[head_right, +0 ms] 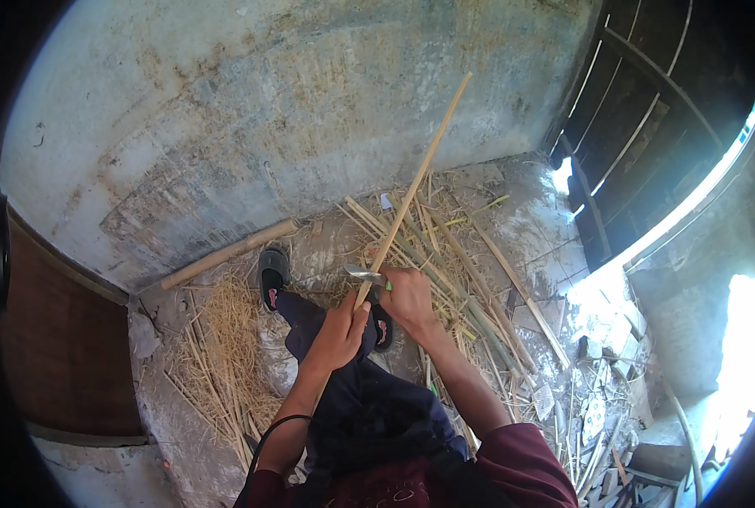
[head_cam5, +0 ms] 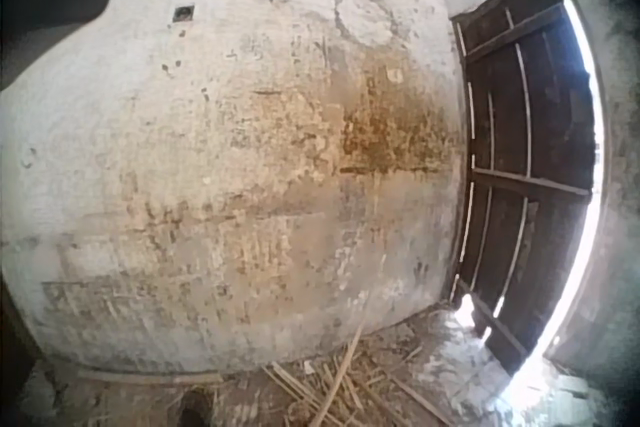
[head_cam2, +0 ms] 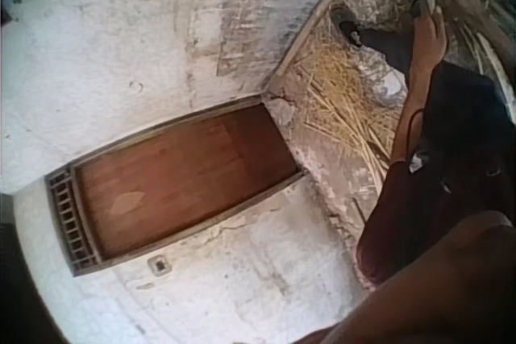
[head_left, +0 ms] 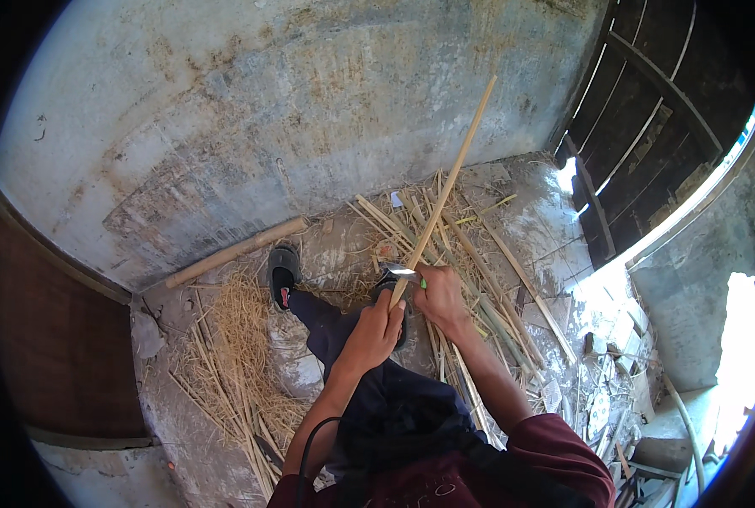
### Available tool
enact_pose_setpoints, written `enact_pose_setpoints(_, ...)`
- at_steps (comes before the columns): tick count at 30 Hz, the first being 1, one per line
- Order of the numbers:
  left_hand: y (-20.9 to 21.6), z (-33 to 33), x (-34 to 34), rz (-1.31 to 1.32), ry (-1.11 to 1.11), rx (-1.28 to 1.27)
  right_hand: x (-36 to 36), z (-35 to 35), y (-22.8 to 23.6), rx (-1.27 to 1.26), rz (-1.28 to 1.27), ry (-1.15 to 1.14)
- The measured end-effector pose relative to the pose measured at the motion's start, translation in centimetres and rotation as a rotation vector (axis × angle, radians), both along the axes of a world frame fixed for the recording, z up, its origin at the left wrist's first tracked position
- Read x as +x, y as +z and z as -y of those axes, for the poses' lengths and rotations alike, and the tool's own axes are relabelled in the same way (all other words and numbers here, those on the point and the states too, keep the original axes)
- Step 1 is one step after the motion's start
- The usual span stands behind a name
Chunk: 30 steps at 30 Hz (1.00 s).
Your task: The person holds a piece of bamboo by hand and shaves it with a knife, letting the shavings fall onto the floor.
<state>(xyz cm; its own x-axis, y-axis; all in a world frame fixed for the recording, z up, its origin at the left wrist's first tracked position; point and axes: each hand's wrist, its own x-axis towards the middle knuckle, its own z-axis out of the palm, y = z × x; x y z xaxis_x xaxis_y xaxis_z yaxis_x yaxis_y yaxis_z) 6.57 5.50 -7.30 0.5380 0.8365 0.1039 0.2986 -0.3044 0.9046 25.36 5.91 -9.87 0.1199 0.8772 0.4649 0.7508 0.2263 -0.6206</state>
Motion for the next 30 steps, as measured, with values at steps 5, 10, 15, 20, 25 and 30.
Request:
enact_pose_setpoints(5,-1.1,0.4,-0.1,-0.027,0.066,0.149,0.6,-1.2,0.6,-0.081,-0.011,-0.086)
enact_pose_setpoints(10,-0.5,0.2,0.0,-0.045,0.037,0.081,3.4,-3.4,-0.4,0.026,-0.005,-0.145)
enact_pose_setpoints(15,-0.3,0.2,-0.1,-0.077,0.061,0.038,3.8,-4.8,0.5,0.036,0.002,-0.212)
enact_pose_setpoints(20,0.4,0.3,-0.5,-0.032,0.054,-0.023,4.7,-6.8,0.2,0.026,0.034,-0.209)
enact_pose_setpoints(25,-0.2,0.9,-0.5,-0.076,0.043,0.069,10.2,-10.2,1.8,0.11,-0.006,-0.312)
enact_pose_setpoints(30,-0.4,0.8,-0.4,-0.101,0.055,0.042,13.5,-12.3,4.3,0.295,0.143,-0.405)
